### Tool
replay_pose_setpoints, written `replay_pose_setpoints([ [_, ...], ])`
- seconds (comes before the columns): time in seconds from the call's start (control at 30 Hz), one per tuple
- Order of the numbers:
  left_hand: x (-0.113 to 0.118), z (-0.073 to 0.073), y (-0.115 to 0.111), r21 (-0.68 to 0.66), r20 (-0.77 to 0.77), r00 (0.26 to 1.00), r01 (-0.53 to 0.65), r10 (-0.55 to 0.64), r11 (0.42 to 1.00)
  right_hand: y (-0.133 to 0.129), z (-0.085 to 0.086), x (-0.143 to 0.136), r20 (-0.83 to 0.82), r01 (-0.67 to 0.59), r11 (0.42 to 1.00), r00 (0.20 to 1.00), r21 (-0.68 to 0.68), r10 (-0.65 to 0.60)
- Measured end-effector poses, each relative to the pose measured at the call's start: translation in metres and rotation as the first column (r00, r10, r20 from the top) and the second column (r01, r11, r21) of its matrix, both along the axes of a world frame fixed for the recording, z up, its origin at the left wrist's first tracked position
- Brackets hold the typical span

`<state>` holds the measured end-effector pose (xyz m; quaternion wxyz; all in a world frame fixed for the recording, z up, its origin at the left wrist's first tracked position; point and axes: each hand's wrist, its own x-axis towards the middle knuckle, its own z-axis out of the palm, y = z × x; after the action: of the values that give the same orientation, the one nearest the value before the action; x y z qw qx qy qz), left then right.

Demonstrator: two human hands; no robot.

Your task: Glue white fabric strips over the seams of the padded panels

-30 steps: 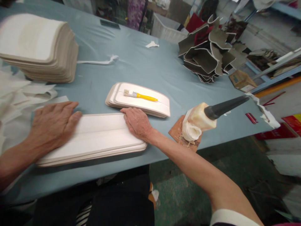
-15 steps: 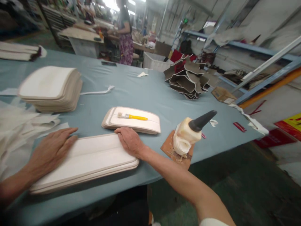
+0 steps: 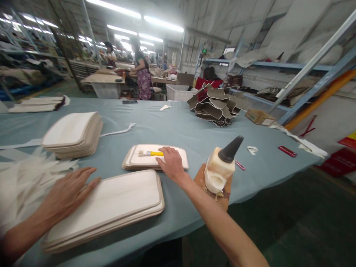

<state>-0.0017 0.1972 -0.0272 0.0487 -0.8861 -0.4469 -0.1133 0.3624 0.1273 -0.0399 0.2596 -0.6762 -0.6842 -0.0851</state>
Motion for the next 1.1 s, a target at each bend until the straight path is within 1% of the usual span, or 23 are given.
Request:
replay_pose_setpoints([
  [0.07, 0.019, 0.007, -0.004, -0.057, -0.003, 0.997, 0.072, -0.072, 0.996, 0.01, 0.003, 0.009, 0.017, 0.017, 0.996, 1.0, -0.093, -0.015],
  [0.13, 0.044, 0.013, -0.009, -0.138, 0.001, 0.985, 0.169, -0.171, 0.976, 0.019, 0.004, 0.014, 0.028, -0.004, 0.991, 1.0, -0.137, 0.008],
  [0.2, 0.071, 0.016, -0.013, -0.167, 0.005, 0.972, 0.232, -0.234, 0.958, 0.025, 0.002, 0.017, 0.041, -0.017, 0.983, 0.999, -0.181, 0.024],
  [0.3, 0.105, 0.016, -0.012, -0.179, -0.013, 0.961, 0.269, -0.275, 0.946, 0.033, 0.001, 0.019, 0.059, -0.024, 0.972, 0.998, -0.233, 0.039],
  [0.4, 0.123, 0.009, -0.007, -0.189, -0.031, 0.961, 0.263, -0.274, 0.946, 0.038, 0.0, 0.02, 0.078, -0.042, 0.96, 0.995, -0.275, 0.066],
  [0.53, 0.128, 0.001, -0.004, -0.203, -0.037, 0.965, 0.248, -0.261, 0.947, 0.044, 0.003, 0.024, 0.124, -0.096, 0.939, 0.982, -0.33, 0.144],
  [0.67, 0.128, 0.001, -0.007, -0.214, -0.041, 0.967, 0.236, -0.25, 0.948, 0.051, 0.006, 0.026, 0.186, -0.133, 0.914, 0.958, -0.382, 0.218],
  [0.87, 0.129, 0.001, -0.01, -0.237, -0.038, 0.97, 0.223, -0.238, 0.946, 0.056, 0.01, 0.028, 0.233, -0.155, 0.885, 0.932, -0.44, 0.279],
  [1.0, 0.129, -0.002, -0.01, -0.249, -0.029, 0.971, 0.222, -0.236, 0.943, 0.053, 0.017, 0.027, 0.243, -0.174, 0.866, 0.917, -0.468, 0.316],
  [1.1, 0.13, -0.004, -0.011, -0.254, -0.023, 0.972, 0.222, -0.235, 0.941, 0.051, 0.024, 0.025, 0.237, -0.18, 0.864, 0.918, -0.469, 0.319],
])
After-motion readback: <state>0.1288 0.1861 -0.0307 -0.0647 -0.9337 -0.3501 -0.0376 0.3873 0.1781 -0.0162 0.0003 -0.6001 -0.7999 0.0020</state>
